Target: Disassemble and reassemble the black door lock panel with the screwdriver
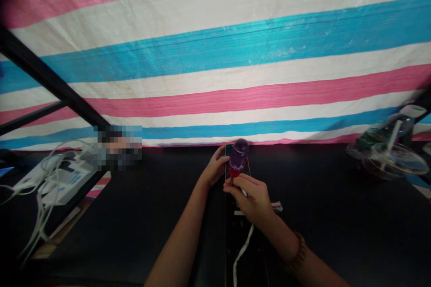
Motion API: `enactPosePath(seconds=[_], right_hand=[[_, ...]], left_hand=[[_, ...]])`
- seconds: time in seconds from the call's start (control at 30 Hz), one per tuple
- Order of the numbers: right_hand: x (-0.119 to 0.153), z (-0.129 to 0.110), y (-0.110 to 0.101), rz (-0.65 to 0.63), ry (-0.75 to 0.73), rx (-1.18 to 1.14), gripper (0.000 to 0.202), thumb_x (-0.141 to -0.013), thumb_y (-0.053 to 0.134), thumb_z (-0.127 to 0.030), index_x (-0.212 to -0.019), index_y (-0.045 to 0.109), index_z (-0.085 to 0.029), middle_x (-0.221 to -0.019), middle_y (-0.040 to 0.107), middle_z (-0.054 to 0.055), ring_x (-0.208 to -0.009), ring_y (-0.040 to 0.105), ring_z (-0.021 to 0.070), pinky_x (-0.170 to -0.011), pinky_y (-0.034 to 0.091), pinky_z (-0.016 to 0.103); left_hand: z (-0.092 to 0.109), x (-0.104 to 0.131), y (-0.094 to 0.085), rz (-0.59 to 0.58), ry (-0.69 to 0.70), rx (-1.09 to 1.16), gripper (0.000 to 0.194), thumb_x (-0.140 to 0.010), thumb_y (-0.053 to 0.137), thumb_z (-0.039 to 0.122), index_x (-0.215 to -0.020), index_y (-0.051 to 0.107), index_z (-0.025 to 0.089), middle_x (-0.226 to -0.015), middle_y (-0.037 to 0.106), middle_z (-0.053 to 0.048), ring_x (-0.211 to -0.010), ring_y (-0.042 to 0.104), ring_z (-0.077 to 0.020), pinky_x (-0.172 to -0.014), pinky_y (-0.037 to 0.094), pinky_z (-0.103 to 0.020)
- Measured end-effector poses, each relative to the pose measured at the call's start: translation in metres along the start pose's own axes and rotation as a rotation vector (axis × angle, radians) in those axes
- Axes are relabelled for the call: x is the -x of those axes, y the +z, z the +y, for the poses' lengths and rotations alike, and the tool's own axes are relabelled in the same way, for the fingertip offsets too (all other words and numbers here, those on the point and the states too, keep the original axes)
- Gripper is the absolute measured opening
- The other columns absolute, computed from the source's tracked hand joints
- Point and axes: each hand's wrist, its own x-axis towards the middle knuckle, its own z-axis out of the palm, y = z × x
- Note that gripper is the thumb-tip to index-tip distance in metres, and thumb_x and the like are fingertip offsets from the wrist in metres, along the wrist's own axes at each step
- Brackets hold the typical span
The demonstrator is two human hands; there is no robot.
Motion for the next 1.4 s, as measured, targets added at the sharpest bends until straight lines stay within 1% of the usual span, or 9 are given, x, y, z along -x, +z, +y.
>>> enactPosePath(seconds=[0.13, 0.27, 0.33, 0.43, 0.57, 0.67, 0.87, 1.1, 1.4], right_hand=[[0.001, 0.001, 0.001, -0.076, -0.045, -0.027, 0.017, -0.095, 0.055, -0.022, -0.096, 0.072, -0.019, -0.088, 0.077, 0.008, -0.08, 0.074, 0.0183, -0.073, 0.061, 0.025], [0.003, 0.006, 0.003, -0.11, -0.04, -0.008, 0.028, -0.097, 0.045, -0.017, -0.12, 0.063, -0.018, -0.09, 0.077, 0.007, -0.084, 0.074, 0.0166, -0.081, 0.059, 0.027], [0.003, 0.007, 0.002, -0.103, 0.003, -0.009, 0.029, -0.096, 0.048, -0.017, -0.123, 0.059, -0.019, -0.091, 0.075, 0.006, -0.082, 0.073, 0.0156, -0.079, 0.058, 0.026], [0.001, 0.005, 0.002, -0.052, -0.02, -0.001, 0.017, -0.092, 0.058, -0.019, -0.107, 0.064, -0.021, -0.088, 0.073, 0.005, -0.079, 0.07, 0.016, -0.075, 0.057, 0.025], [0.0, 0.002, 0.0, -0.025, -0.112, 0.024, 0.013, -0.092, 0.059, -0.021, -0.083, 0.069, -0.02, -0.083, 0.069, 0.006, -0.077, 0.068, 0.0175, -0.069, 0.056, 0.025], [0.002, 0.004, 0.001, -0.033, -0.099, 0.015, 0.014, -0.093, 0.057, -0.02, -0.089, 0.071, -0.02, -0.085, 0.071, 0.007, -0.08, 0.069, 0.0181, -0.071, 0.057, 0.025], [0.005, 0.009, 0.0, -0.08, -0.041, 0.002, 0.034, -0.097, 0.044, -0.02, -0.128, 0.059, -0.019, -0.101, 0.073, 0.009, -0.092, 0.071, 0.0185, -0.085, 0.058, 0.03], [0.003, 0.003, 0.0, -0.003, -0.067, -0.007, 0.016, -0.091, 0.057, -0.017, -0.099, 0.07, -0.02, -0.092, 0.072, 0.006, -0.084, 0.069, 0.0178, -0.077, 0.057, 0.027], [0.002, 0.006, 0.0, 0.083, -0.022, -0.052, 0.01, -0.086, 0.067, -0.017, -0.09, 0.075, -0.021, -0.09, 0.076, 0.005, -0.078, 0.073, 0.018, -0.072, 0.06, 0.026]], left_hand=[[0.0, 0.0, 0.004, 0.044, 0.002, -0.095, 0.069, -0.073, 0.077, 0.03, -0.133, 0.047, 0.019, -0.104, 0.068, -0.01, -0.085, 0.068, -0.0203, -0.072, 0.055, -0.031], [0.016, 0.011, 0.014, 0.24, 0.154, -0.416, 0.087, -0.072, 0.077, 0.027, -0.147, 0.033, 0.025, -0.132, 0.056, -0.015, -0.098, 0.066, -0.0228, -0.079, 0.055, -0.035], [0.029, 0.026, 0.021, 0.269, 0.249, -0.684, 0.075, -0.072, 0.077, 0.023, -0.14, 0.046, 0.025, -0.141, 0.049, -0.014, -0.11, 0.061, -0.0264, -0.084, 0.055, -0.036], [0.046, 0.058, 0.031, 0.153, 0.314, -0.959, 0.034, -0.079, 0.067, 0.019, -0.113, 0.068, 0.025, -0.14, 0.052, -0.011, -0.123, 0.054, -0.029, -0.084, 0.055, -0.036], [0.045, 0.101, 0.041, 0.084, 0.283, -1.013, 0.016, -0.086, 0.063, 0.021, -0.098, 0.074, 0.022, -0.126, 0.064, -0.01, -0.115, 0.062, -0.0243, -0.09, 0.054, -0.035], [0.035, 0.117, 0.046, 0.087, 0.267, -1.013, 0.015, -0.086, 0.063, 0.022, -0.095, 0.075, 0.021, -0.129, 0.063, -0.011, -0.113, 0.064, -0.0241, -0.091, 0.054, -0.035], [0.032, 0.122, 0.049, 0.076, 0.325, -1.024, 0.023, -0.085, 0.057, 0.012, -0.096, 0.076, 0.022, -0.129, 0.064, -0.009, -0.117, 0.063, -0.0231, -0.097, 0.053, -0.035], [0.032, 0.129, 0.051, 0.06, 0.253, -0.976, 0.017, -0.082, 0.063, 0.014, -0.092, 0.076, 0.02, -0.135, 0.06, -0.01, -0.107, 0.068, -0.0228, -0.082, 0.058, -0.03], [0.023, 0.126, 0.047, 0.168, 0.222, -0.916, 0.007, -0.078, 0.071, 0.019, -0.082, 0.076, 0.018, -0.126, 0.067, -0.011, -0.1, 0.071, -0.0241, -0.079, 0.059, -0.03]])
